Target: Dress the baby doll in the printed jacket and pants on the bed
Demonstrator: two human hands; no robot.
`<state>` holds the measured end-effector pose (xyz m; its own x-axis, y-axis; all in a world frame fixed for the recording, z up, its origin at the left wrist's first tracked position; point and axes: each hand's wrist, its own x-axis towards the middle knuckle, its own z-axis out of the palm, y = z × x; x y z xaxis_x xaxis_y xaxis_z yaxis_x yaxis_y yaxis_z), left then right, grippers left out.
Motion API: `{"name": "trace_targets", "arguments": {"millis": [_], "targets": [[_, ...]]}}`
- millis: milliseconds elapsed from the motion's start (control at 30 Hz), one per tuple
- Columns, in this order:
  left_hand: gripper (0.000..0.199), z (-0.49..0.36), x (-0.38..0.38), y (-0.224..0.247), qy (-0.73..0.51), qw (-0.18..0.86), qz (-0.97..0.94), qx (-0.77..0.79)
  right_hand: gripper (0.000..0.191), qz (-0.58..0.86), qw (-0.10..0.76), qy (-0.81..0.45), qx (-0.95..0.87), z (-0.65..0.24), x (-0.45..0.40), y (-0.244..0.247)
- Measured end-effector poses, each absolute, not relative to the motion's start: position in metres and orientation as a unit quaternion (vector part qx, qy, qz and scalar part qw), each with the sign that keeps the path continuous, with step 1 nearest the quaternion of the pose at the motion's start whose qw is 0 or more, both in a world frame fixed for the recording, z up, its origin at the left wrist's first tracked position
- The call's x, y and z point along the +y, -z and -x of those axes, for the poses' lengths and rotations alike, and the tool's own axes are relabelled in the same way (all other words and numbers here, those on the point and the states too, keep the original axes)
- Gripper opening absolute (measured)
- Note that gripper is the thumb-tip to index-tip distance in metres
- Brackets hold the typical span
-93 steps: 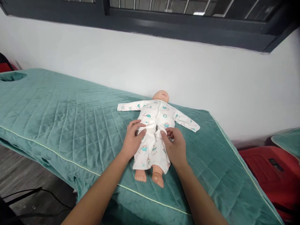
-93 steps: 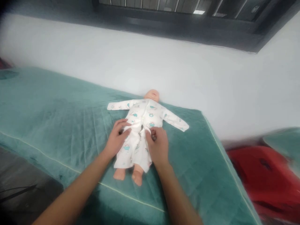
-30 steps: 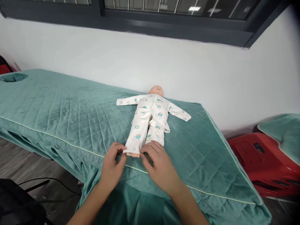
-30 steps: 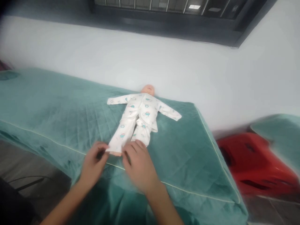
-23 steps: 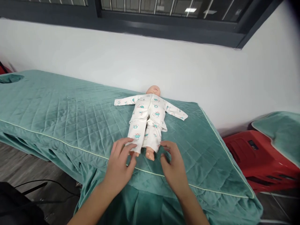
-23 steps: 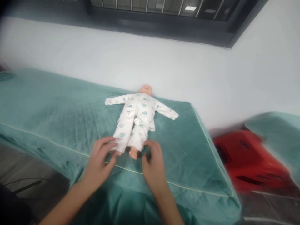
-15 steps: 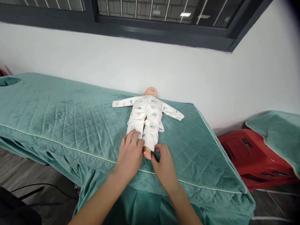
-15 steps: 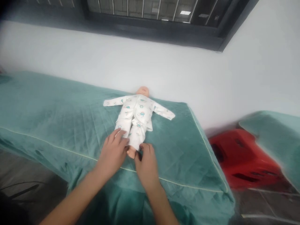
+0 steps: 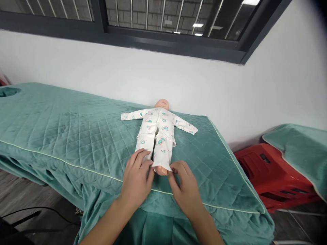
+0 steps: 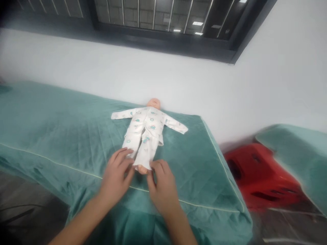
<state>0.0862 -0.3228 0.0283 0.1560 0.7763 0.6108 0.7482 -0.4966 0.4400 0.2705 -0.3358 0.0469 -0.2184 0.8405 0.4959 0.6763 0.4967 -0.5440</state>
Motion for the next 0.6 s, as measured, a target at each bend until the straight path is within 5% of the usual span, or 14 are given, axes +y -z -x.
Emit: {"name": "trace_targets", "arguments": {"millis": [300,600], "targets": [[0.018,-0.090,-0.342,-0.007,-0.387,0.028,-0.777,0.495,0.018,0.482,0.335,-0.088,-0.805,-0.275,-0.341,-0.031],[0.031,-0.088,-0.295,-0.028,-0.429,0.074,-0.747,0.502,0.016,0.477,0.394,-0.182,-0.764,-0.268,-0.341,-0.026]]}}
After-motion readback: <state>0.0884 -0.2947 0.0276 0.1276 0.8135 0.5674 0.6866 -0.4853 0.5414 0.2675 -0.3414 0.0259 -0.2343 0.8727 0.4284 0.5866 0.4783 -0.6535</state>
